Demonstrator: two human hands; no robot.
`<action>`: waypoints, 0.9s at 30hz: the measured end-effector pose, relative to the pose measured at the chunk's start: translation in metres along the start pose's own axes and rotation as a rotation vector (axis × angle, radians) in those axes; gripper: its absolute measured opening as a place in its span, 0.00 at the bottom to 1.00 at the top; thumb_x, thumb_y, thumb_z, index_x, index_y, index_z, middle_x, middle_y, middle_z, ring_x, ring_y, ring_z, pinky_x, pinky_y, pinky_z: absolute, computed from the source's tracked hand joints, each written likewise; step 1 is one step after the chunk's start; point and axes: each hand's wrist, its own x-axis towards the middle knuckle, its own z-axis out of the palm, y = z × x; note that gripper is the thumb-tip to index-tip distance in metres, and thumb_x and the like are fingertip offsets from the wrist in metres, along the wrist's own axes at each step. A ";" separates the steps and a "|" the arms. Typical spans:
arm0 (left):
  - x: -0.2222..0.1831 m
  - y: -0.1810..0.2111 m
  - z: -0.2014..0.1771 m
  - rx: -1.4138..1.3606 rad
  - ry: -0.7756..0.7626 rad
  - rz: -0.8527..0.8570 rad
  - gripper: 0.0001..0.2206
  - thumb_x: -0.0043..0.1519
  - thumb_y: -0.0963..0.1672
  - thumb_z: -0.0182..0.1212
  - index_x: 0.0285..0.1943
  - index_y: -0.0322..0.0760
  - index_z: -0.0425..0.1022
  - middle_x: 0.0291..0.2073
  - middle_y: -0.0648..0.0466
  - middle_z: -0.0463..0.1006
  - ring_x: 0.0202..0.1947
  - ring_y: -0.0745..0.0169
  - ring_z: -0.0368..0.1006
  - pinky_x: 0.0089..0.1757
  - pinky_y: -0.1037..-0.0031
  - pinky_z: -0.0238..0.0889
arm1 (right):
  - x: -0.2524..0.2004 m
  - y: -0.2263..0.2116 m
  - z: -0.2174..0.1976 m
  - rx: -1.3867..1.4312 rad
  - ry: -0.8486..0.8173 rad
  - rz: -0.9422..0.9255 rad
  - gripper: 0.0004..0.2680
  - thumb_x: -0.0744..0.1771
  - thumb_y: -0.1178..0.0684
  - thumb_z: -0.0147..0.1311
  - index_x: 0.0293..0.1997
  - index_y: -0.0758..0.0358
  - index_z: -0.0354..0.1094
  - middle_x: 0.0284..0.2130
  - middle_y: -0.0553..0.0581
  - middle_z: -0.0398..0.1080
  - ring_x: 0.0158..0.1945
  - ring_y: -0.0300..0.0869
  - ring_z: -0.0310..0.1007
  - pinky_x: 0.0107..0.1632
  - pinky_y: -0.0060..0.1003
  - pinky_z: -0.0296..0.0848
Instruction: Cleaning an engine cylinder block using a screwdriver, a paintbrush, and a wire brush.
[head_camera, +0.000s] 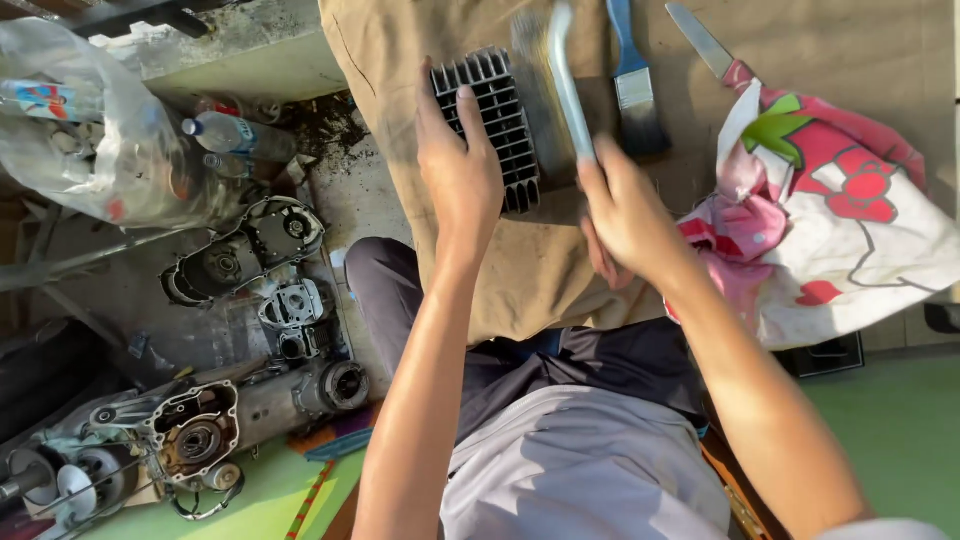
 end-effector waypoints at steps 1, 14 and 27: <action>0.000 0.001 -0.001 -0.001 0.010 0.002 0.24 0.73 0.48 0.43 0.75 0.31 0.52 0.70 0.34 0.65 0.69 0.37 0.66 0.63 0.55 0.64 | -0.015 0.008 0.002 -0.004 -0.005 -0.008 0.06 0.74 0.52 0.35 0.41 0.61 0.51 0.10 0.56 0.56 0.05 0.44 0.55 0.08 0.40 0.51; 0.001 0.003 -0.003 0.009 -0.018 0.022 0.24 0.73 0.49 0.43 0.75 0.32 0.52 0.70 0.35 0.66 0.68 0.37 0.68 0.63 0.58 0.65 | 0.013 0.029 0.007 -0.209 0.147 -0.176 0.05 0.74 0.54 0.37 0.46 0.63 0.53 0.16 0.60 0.63 0.13 0.52 0.65 0.17 0.48 0.60; 0.001 -0.010 0.002 0.061 -0.009 0.062 0.23 0.74 0.48 0.42 0.76 0.34 0.52 0.70 0.35 0.66 0.68 0.37 0.69 0.62 0.56 0.67 | 0.040 0.019 0.008 -0.278 0.179 -0.245 0.05 0.74 0.56 0.37 0.44 0.66 0.53 0.18 0.67 0.68 0.10 0.56 0.66 0.16 0.52 0.64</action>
